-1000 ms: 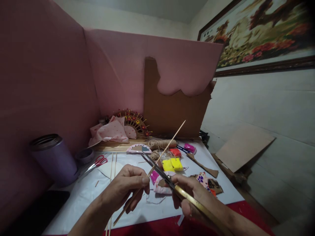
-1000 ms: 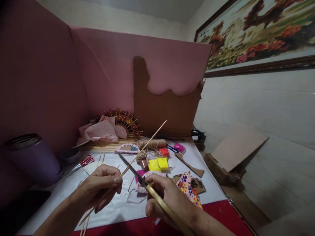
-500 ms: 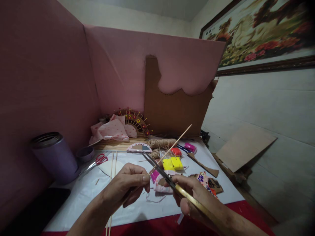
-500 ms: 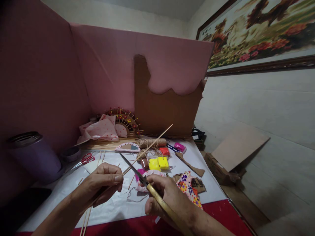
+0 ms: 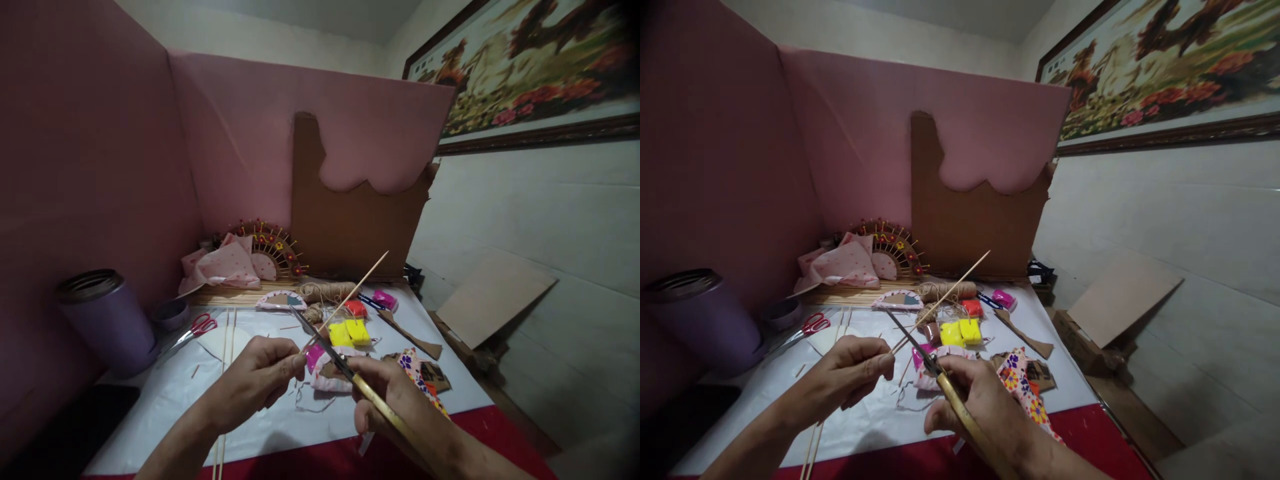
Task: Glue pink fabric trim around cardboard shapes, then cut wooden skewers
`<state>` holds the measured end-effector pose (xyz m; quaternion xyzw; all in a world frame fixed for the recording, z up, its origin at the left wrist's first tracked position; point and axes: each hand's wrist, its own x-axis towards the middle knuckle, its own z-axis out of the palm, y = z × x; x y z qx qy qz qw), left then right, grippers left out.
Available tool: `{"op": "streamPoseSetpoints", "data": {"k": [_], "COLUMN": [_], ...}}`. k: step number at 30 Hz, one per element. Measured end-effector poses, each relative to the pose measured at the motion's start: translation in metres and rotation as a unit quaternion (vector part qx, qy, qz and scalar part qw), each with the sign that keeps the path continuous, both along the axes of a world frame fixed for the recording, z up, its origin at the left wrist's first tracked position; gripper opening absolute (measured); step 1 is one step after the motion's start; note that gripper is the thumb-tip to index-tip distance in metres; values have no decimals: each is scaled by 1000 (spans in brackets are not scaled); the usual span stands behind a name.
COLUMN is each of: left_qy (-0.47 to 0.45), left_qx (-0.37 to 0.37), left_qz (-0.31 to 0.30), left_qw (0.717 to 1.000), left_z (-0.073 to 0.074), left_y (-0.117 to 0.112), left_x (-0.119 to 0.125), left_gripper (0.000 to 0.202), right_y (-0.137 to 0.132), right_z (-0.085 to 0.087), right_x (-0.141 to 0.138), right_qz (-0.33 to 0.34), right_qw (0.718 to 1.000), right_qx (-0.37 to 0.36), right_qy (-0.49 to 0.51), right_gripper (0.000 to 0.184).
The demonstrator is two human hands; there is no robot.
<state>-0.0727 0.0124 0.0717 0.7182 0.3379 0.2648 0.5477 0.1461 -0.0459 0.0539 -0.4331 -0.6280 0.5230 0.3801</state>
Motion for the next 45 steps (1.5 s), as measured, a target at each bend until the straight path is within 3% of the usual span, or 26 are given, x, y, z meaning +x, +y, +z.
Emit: {"op": "streamPoseSetpoints", "data": {"k": [3, 6, 9, 12, 18, 26, 28, 31, 34, 38, 40, 41, 43, 45], "left_qy": [80, 190, 259, 240, 147, 21, -13, -86, -131, -127, -124, -116, -67, 17], "left_qx": [153, 297, 376, 388, 317, 254, 184, -12, -197, -269, -230, -175, 13, 238], "left_qz": [44, 119, 171, 196, 250, 275, 258, 209, 144, 99, 113, 135, 193, 241], "left_qw": [984, 928, 873, 868, 903, 927, 948, 974, 961, 950, 959, 968, 979, 941], "left_z": [-1, -9, -19, -23, -21, -17, -15, -11, -7, -6, -7, -8, -11, -15], "left_y": [-3, -4, -5, -5, -9, -9, -7, -2, 4, 7, 5, 4, 1, -2], "left_x": [7, 15, 20, 22, 22, 22, 20, 17, 14, 12, 14, 15, 17, 19], "left_gripper": [33, 28, 22, 20, 18, 28, 28, 31, 35, 33, 29, 28, 25, 19], "right_y": [2, 3, 4, 4, 4, 3, 2, 1, -1, -1, 1, 2, 3, 2], "right_z": [0, 4, 8, 9, 8, 4, 2, 0, 0, 0, -1, 0, 1, 4], "right_x": [0, -2, -6, -9, -14, -18, -18, -18, -18, -15, -13, -12, -12, -13], "right_qz": [-20, -37, -50, -54, -63, -60, -56, -59, -74, -83, -71, -65, -61, -65], "right_qw": [1000, 999, 998, 998, 995, 996, 997, 996, 994, 992, 994, 994, 995, 995], "right_qx": [-7, 7, 27, 26, 49, 27, 23, 13, 22, 18, 15, 20, 34, 36], "right_qy": [-1, -18, -17, -26, -63, -55, -53, -69, -80, -93, -88, -82, -71, -67], "right_gripper": [31, 29, 29, 30, 19, 27, 27, 26, 27, 24, 20, 18, 19, 19]}}
